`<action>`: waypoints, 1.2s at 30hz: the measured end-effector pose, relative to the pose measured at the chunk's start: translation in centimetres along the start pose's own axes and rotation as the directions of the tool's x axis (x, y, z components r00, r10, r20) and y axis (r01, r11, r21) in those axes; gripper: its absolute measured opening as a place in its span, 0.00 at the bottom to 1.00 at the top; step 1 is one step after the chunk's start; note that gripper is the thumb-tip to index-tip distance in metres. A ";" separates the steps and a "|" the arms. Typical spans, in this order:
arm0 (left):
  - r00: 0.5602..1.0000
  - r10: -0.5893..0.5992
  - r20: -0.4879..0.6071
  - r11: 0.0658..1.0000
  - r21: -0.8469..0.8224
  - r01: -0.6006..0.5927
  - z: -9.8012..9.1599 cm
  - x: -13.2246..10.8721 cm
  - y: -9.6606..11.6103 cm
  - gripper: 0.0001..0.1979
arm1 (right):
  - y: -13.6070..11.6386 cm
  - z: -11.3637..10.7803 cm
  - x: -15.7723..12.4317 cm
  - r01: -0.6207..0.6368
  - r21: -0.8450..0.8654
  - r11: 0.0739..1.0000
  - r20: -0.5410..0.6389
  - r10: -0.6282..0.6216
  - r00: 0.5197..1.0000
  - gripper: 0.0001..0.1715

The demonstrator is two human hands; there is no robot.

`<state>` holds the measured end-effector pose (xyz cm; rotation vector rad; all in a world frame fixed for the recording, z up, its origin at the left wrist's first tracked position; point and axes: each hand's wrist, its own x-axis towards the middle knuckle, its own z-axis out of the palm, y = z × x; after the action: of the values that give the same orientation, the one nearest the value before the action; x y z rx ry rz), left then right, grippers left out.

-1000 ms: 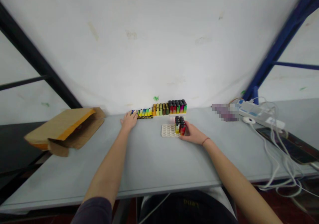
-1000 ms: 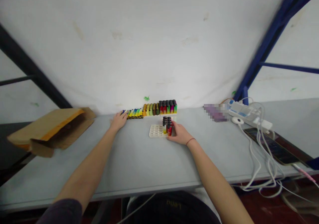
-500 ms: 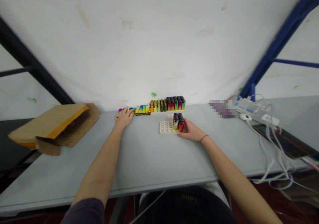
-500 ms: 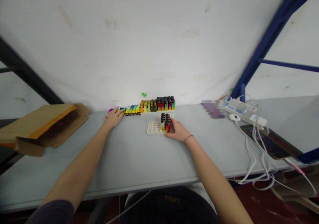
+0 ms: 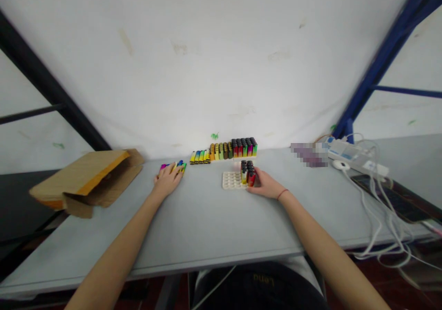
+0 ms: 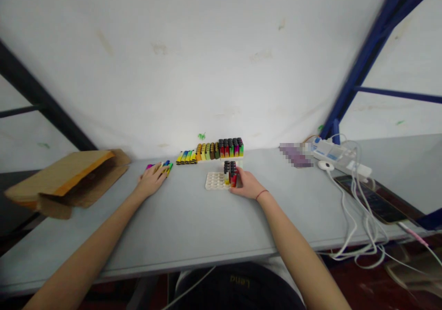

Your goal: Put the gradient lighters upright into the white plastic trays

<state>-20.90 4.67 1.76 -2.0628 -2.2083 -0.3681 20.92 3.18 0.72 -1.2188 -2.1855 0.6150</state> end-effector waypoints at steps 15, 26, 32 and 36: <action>0.987 0.122 0.101 0.992 0.015 -0.124 -1.2 -2.1 1.2 0.25 | 0.2 0.0 0.1 0.020 0.013 1.000 -0.017 -0.020 1.000 0.43; 0.972 0.235 0.025 0.972 -0.028 -0.234 -0.1 -5.2 8.2 0.22 | 0.3 0.2 0.2 0.020 0.027 0.999 0.000 -0.020 1.000 0.43; 0.986 0.159 -0.053 0.987 -0.013 -0.160 0.5 -2.1 10.1 0.22 | 0.4 0.2 0.2 0.027 -0.017 0.999 -0.005 -0.027 1.000 0.43; 0.964 0.227 -0.138 0.973 0.001 -0.230 0.5 -1.9 10.4 0.20 | -0.1 0.1 0.2 0.016 -0.028 0.999 0.003 -0.016 1.000 0.42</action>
<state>-10.41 3.47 2.00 -2.1975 -1.8717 -0.4892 20.76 3.28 0.74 -1.2144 -2.2107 0.5823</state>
